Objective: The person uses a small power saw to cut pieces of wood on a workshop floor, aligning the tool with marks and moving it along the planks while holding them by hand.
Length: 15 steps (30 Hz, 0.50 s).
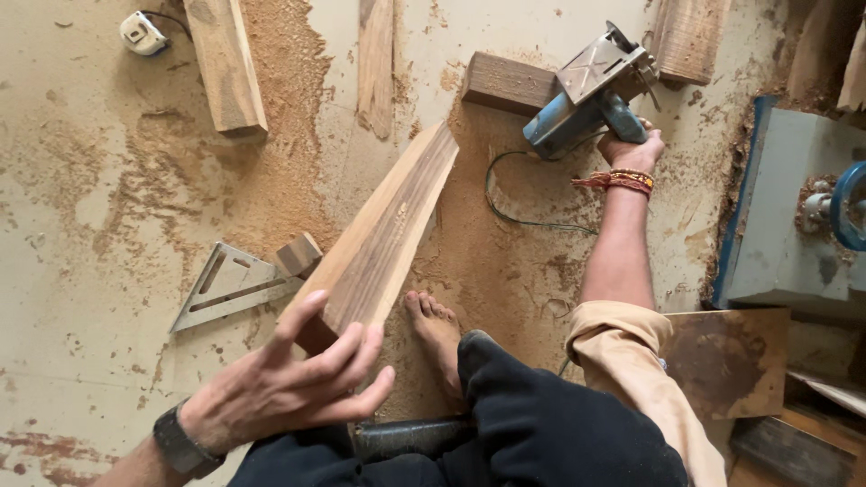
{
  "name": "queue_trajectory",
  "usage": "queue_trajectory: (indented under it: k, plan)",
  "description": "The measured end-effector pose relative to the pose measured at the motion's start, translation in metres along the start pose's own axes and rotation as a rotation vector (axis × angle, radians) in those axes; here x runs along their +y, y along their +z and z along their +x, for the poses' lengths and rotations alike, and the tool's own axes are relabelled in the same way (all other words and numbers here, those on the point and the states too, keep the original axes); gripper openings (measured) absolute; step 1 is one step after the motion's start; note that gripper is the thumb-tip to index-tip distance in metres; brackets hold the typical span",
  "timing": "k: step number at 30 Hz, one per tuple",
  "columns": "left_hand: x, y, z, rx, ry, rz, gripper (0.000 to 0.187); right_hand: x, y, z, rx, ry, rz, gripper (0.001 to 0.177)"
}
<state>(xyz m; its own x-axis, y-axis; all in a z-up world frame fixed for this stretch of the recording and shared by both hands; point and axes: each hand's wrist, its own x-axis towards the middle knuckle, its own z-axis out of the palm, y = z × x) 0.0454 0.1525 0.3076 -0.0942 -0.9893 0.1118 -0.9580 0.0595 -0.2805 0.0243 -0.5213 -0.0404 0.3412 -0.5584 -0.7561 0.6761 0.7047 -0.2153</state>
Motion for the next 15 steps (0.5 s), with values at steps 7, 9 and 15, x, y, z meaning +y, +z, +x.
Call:
queue_trajectory:
  k: [7,9,15]
  plan:
    - [-0.008,-0.009,0.017,0.083,-0.097,-0.378,0.05,0.002,-0.001,-0.002,-0.001,-0.012,-0.017,0.05]
    - [-0.011,-0.011,0.023,0.096,-0.13,-0.426,0.05,0.0,-0.002,-0.001,-0.033,-0.002,-0.016,0.049]
    - [-0.035,-0.008,0.042,0.185,-0.256,-0.551,0.071,0.005,-0.004,0.002,-0.041,-0.021,-0.015,0.051]
